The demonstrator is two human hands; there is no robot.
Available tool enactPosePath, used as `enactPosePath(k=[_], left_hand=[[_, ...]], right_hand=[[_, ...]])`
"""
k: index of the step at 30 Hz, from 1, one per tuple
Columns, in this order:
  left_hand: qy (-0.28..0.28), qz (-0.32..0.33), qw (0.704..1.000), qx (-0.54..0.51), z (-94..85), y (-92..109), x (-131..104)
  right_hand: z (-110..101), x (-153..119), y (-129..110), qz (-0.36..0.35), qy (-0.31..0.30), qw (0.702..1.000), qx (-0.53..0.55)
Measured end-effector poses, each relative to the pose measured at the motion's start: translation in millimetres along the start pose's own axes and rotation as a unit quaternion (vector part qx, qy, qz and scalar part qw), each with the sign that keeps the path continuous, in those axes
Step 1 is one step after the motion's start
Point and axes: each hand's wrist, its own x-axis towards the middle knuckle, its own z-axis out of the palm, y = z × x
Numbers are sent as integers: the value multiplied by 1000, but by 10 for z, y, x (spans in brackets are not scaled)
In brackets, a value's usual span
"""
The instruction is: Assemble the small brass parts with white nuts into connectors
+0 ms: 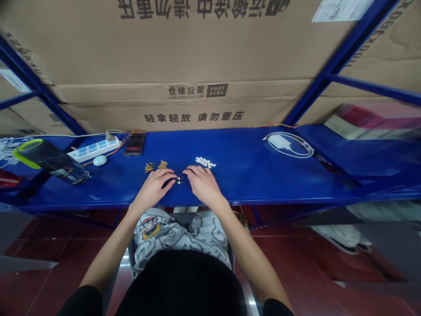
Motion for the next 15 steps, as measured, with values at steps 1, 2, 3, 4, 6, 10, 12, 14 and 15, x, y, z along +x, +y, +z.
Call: enactPosePath(k=[1,2,3,4,6,10,12,14,15], left_hand=[[-8,4,1000,5,-1,9,-2],[-14,8,1000,9,0,15,-5],[-19,11,1000,11,2,18,-7],[-23,15,1000,13,6,17,-9],[-29,23,999,18,18,6,-14],[-40,28,998,26,46,-25,-19],[-47,26,998,27,57,-34,-16],[-52,24,998,25,62,-38,-11],[-54,23,998,23,62,-38,-8]], right_hand=[[4,-8,-15,3,-2,1000,-5],[10,-15,-29,4,-4,1000,-8],[16,-20,-39,6,-6,1000,-8],[22,-22,-44,8,-9,1000,-5],[34,-23,-43,10,-17,1000,3],[51,-20,-21,6,-31,999,19],[56,-20,-13,4,-36,999,22],[58,-20,-8,4,-39,999,21],[59,-20,-7,4,-40,999,19]])
